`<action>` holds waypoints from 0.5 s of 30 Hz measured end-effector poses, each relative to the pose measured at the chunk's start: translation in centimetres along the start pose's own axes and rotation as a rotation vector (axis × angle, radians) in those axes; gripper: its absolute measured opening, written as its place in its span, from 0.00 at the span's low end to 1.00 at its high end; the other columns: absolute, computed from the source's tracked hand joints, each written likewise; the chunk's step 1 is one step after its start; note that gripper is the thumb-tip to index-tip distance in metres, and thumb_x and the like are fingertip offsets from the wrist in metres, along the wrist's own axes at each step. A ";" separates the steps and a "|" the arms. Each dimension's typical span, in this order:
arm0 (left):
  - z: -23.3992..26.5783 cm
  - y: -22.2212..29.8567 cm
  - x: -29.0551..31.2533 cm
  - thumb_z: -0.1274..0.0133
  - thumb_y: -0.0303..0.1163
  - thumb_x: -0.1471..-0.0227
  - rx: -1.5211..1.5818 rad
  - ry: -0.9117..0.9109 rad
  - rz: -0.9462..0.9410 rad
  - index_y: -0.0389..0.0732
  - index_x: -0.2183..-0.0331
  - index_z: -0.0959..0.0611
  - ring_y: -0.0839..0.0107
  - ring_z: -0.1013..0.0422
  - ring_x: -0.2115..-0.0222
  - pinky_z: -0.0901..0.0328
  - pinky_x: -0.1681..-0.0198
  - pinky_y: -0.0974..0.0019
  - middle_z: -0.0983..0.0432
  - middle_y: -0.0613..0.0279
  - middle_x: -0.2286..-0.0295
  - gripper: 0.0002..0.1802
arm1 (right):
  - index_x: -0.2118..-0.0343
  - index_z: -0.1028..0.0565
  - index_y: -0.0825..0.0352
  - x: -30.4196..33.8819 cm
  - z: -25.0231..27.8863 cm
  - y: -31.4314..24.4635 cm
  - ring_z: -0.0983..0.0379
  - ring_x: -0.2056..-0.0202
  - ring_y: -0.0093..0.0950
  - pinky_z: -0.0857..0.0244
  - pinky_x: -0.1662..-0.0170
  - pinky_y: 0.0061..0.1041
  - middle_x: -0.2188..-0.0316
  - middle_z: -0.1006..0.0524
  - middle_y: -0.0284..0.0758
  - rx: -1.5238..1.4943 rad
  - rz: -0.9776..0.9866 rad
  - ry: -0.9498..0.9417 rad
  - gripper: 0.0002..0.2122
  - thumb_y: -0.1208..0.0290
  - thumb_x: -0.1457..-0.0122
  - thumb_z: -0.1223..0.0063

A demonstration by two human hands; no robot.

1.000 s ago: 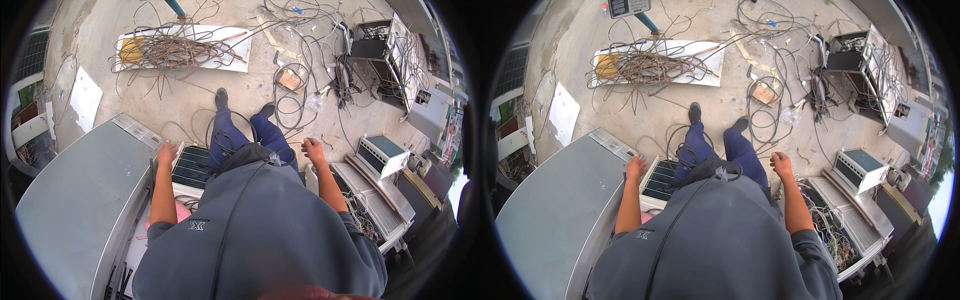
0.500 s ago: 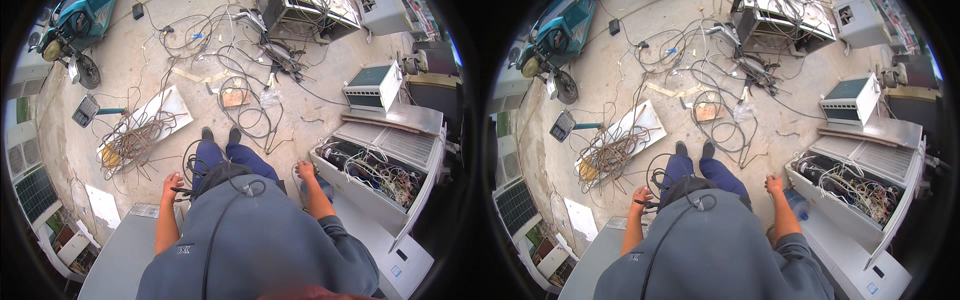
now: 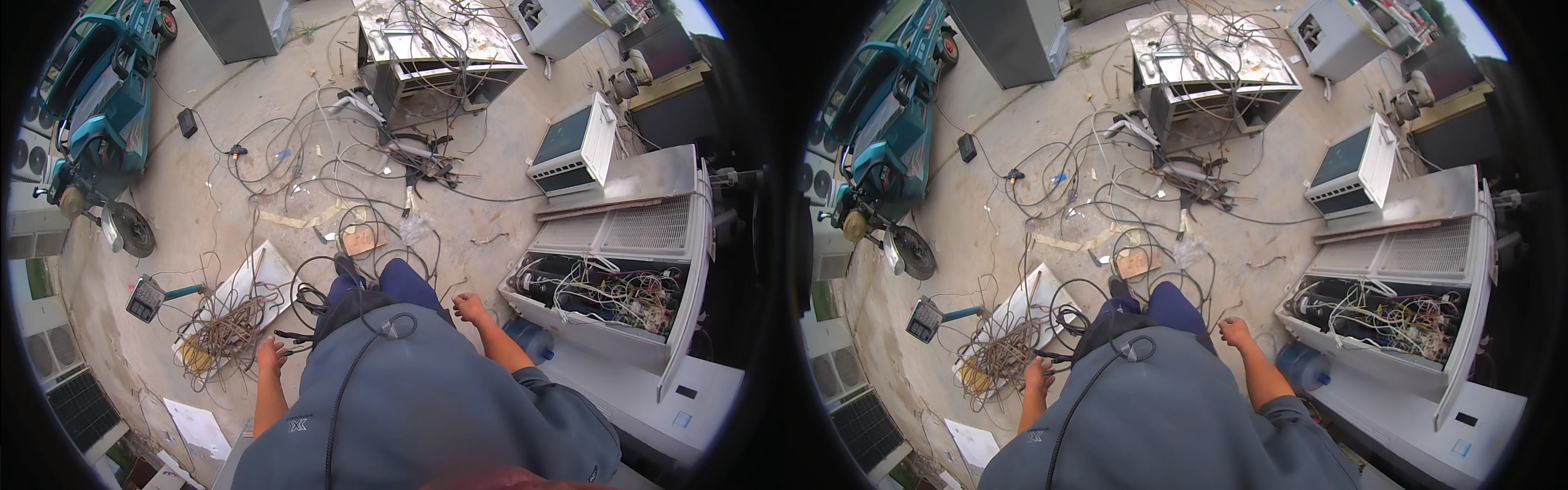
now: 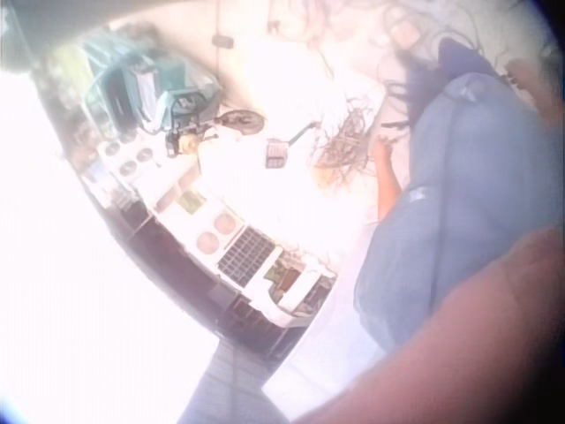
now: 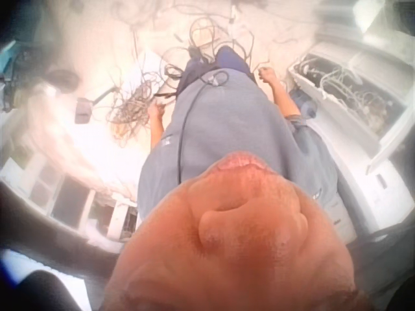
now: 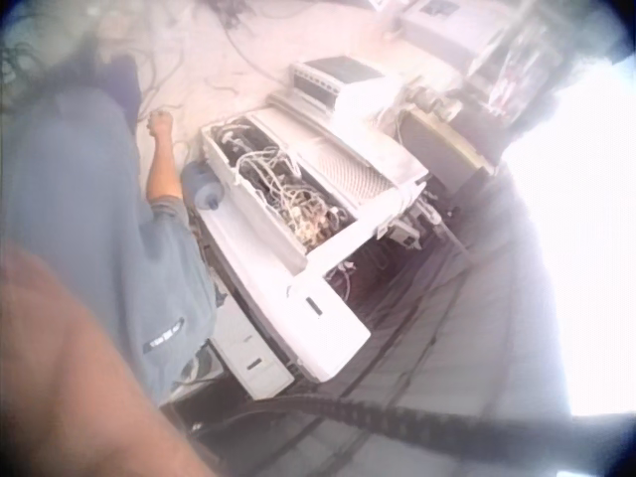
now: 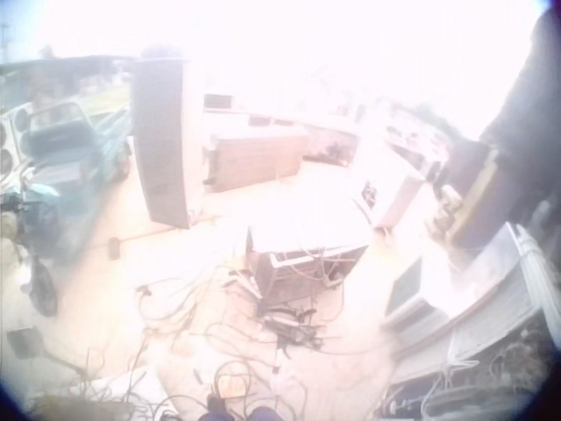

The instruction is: The person untangles and sorts a large pile of mixed cables and wires on the floor, separating them into smaller bundles and placing them on a nearby white surface. They handle multiple cable types, including power cords and thinner wires, and move around the cluttered area to gather and organize the materials.

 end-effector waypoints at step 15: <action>-5.4 0.1 7.8 0.54 0.47 0.36 -0.001 0.184 0.017 0.44 0.45 0.27 0.62 0.22 0.63 0.29 0.65 0.61 0.20 0.56 0.55 0.24 | 0.55 0.20 0.73 -23.7 15.0 -37.2 0.22 0.75 0.26 0.29 0.71 0.28 0.69 0.18 0.40 0.170 0.550 0.353 0.18 0.61 0.38 0.40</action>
Point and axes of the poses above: each hand's wrist, its own x-axis away from the middle knuckle, its own z-axis out of the back of the hand, y = z × x, the point moved 8 cm from there along -x, towards the middle knuckle
